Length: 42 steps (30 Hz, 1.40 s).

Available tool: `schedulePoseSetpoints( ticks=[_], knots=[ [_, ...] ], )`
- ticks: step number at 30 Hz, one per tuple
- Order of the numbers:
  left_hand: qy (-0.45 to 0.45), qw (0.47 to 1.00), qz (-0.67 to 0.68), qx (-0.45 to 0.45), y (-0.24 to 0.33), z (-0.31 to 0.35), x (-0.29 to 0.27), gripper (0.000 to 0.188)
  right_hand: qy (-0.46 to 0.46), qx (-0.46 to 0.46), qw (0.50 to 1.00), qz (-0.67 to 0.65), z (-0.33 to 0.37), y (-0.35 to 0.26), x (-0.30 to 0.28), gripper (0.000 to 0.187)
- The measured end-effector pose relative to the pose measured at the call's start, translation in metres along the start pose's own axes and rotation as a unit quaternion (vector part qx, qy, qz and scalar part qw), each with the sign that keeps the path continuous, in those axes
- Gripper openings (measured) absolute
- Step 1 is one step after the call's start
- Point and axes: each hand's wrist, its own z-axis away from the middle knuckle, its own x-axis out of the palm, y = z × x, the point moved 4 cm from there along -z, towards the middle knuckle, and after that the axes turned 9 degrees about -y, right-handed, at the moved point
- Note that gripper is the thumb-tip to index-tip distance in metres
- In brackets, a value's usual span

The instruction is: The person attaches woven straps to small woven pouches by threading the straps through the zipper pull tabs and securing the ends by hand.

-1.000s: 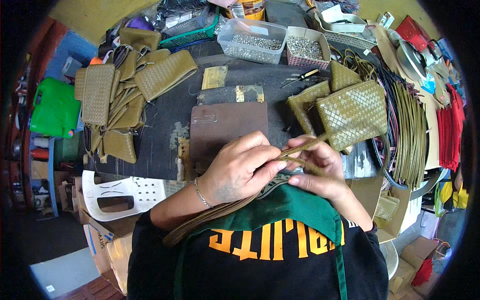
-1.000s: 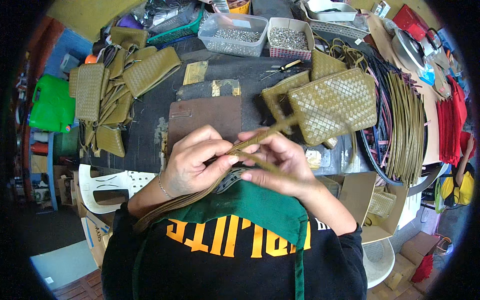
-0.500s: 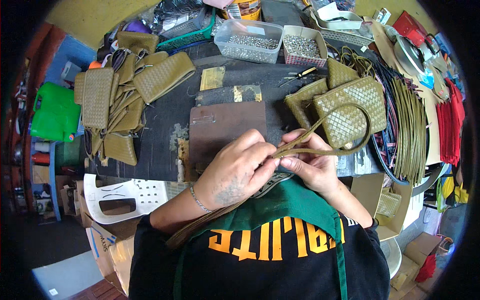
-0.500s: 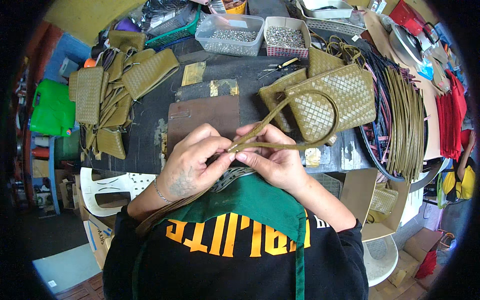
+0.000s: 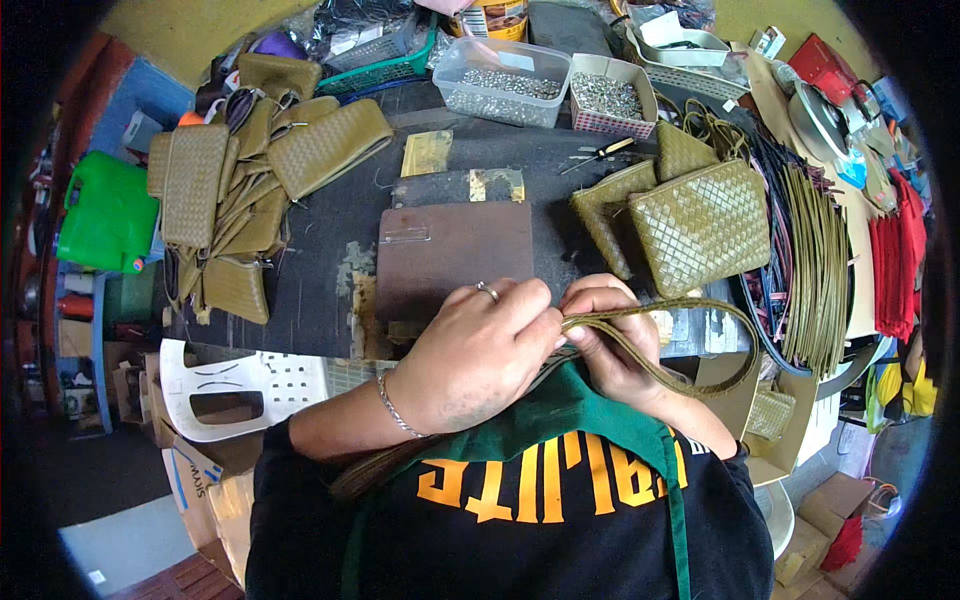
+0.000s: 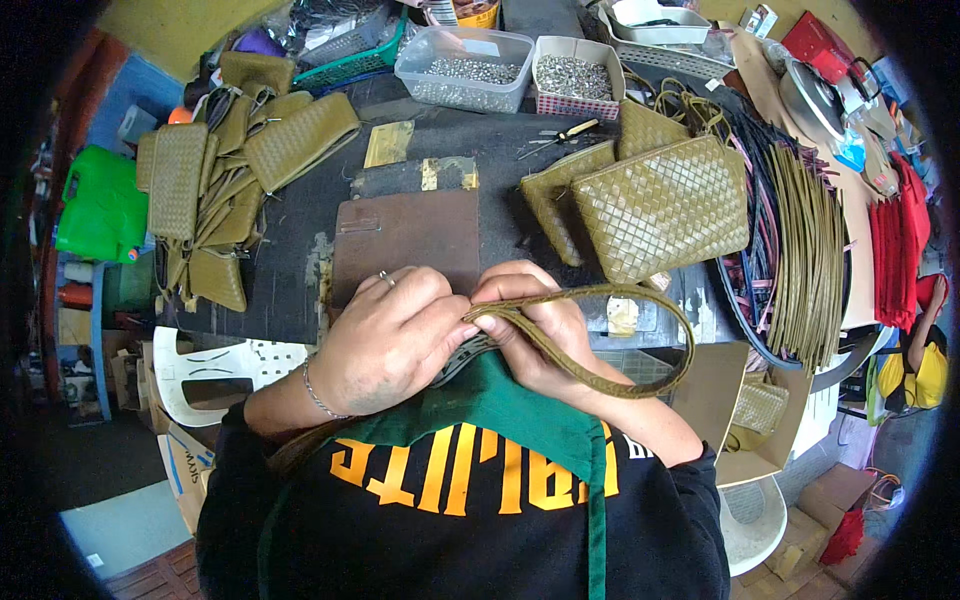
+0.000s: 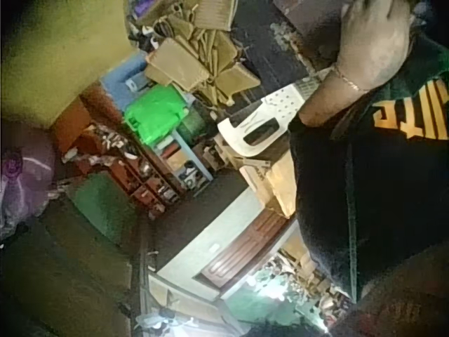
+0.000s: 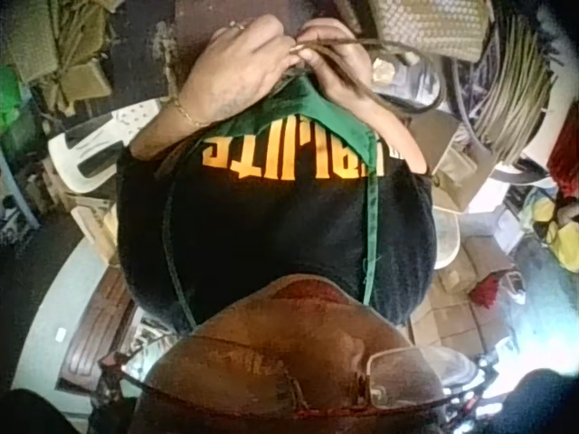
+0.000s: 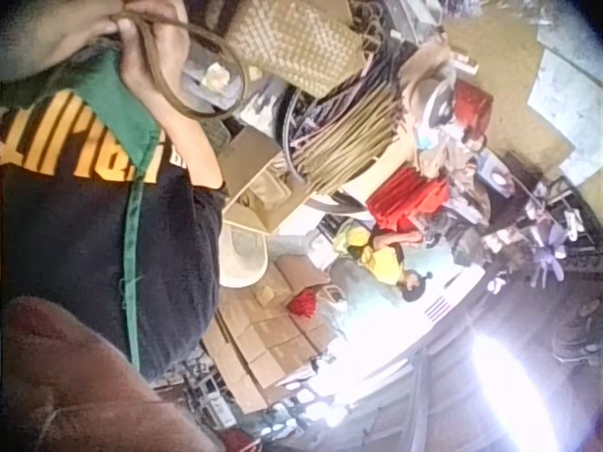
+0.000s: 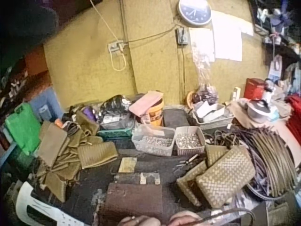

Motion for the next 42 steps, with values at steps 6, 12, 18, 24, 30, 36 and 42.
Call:
schedulePoseSetpoints(
  ticks=[6,12,18,24,30,36,42],
  knots=[
    [0.029,0.997,0.031,0.064,0.001,0.001,0.003,0.021,0.023,0.000,1.000,-0.018,0.003,-0.004,-0.002,0.016],
    [0.071,0.987,-0.004,0.141,0.006,0.008,-0.007,0.021,-0.053,-0.139,0.989,-0.022,-0.003,-0.018,-0.013,0.015],
    [0.104,0.978,-0.064,0.169,0.009,0.014,-0.009,0.020,-0.069,-0.159,0.984,0.043,-0.001,-0.017,-0.010,0.021],
    [0.121,0.971,-0.075,0.194,0.008,0.015,-0.008,0.020,-0.067,-0.170,0.980,0.077,-0.003,-0.020,-0.008,0.026],
    [0.153,0.965,-0.084,0.197,-0.002,0.016,-0.003,0.022,-0.073,-0.194,0.976,0.066,-0.012,-0.009,-0.004,0.027],
    [0.139,0.978,-0.082,0.129,-0.012,0.019,-0.012,0.018,-0.283,-0.148,0.940,0.122,-0.057,-0.014,-0.018,0.027],
    [0.137,0.978,-0.103,0.116,-0.016,0.027,-0.016,0.014,-0.252,-0.008,0.904,0.345,-0.197,0.067,-0.076,0.018]
  ],
)
